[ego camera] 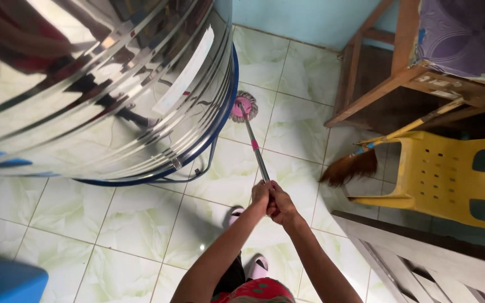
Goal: Mopping the tiled floor around water storage tanks and filtration equipment.
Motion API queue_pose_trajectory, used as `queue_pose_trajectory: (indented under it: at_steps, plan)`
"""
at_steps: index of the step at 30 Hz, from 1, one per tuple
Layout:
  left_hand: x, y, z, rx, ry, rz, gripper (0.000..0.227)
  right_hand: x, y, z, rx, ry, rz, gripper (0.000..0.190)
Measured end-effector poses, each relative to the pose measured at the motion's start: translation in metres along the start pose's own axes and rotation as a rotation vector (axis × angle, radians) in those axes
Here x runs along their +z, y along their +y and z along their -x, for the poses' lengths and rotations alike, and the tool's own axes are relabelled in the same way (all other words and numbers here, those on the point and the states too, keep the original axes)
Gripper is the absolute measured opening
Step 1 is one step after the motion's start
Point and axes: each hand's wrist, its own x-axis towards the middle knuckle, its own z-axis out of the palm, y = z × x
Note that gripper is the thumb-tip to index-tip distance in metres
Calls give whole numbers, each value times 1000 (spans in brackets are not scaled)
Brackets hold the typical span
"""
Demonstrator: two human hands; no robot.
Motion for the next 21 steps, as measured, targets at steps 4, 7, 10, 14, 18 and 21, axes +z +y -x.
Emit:
queue_pose_trajectory:
  at_steps: [4, 7, 10, 14, 18, 21]
  plan:
    - [1, 42, -58, 80, -2, -77, 25, 24, -34, -55, -17, 62, 29, 31]
    - [3, 50, -69, 69, -10, -101, 27, 28, -43, -62, -23, 70, 48, 31]
    - [3, 4, -90, 146, -25, -62, 30, 19, -25, -55, -20, 91, 82, 34]
    - [-11, -39, -43, 215, 52, -45, 55, 7, 14, -21, 22, 144, 174, 43]
    - [-39, -97, 50, 191, 8, -168, 59, -40, 100, 21, 21, 117, 222, 50]
    - [-51, -178, 91, 167, 59, -144, 57, -84, 167, 64, 10, 135, 293, 53]
